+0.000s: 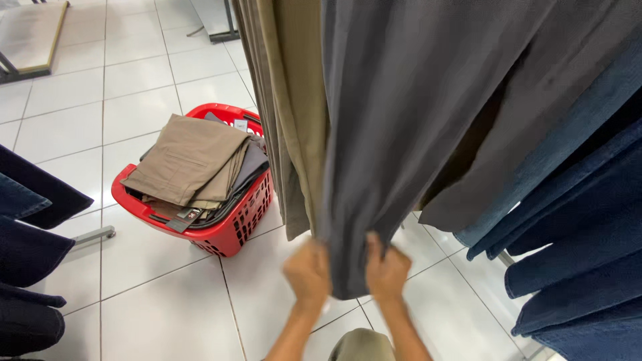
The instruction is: The person removes folded trousers from a red shopping basket, unfolds them, and hangs them on a clothing rack. They repeat this process for several pairs of trousers, including grey and beige ones, ensuring they are properly placed on hangers.
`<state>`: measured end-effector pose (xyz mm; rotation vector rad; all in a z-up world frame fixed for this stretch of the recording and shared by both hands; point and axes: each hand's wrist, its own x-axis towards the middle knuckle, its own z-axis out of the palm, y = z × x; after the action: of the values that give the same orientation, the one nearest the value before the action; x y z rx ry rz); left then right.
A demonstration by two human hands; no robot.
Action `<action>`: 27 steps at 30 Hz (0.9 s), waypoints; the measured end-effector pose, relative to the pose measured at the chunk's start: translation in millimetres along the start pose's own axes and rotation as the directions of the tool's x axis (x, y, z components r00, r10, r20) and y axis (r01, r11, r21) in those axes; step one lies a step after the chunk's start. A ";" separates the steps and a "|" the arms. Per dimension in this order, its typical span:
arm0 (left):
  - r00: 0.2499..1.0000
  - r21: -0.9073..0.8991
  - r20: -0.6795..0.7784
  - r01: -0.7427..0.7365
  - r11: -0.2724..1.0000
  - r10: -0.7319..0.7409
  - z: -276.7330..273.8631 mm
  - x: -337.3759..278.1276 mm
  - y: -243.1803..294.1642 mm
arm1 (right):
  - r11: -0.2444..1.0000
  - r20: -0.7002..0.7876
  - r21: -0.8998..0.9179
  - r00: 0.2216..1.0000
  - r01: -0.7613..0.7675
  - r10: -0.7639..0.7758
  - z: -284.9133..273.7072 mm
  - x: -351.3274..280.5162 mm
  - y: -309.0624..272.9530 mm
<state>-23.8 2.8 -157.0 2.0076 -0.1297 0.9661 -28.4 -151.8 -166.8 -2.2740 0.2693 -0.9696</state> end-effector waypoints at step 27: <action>0.867 -0.044 0.376 0.369 0.928 -0.327 -33.1 7.3 -57.3 | 0.924 0.198 0.332 0.972 -0.188 0.127 31.8 -20.1 24.0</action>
<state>-13.6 64.4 -180.1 1.9937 -0.0181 0.3438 -18.8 -146.7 -210.0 -1.9603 0.1848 -0.6705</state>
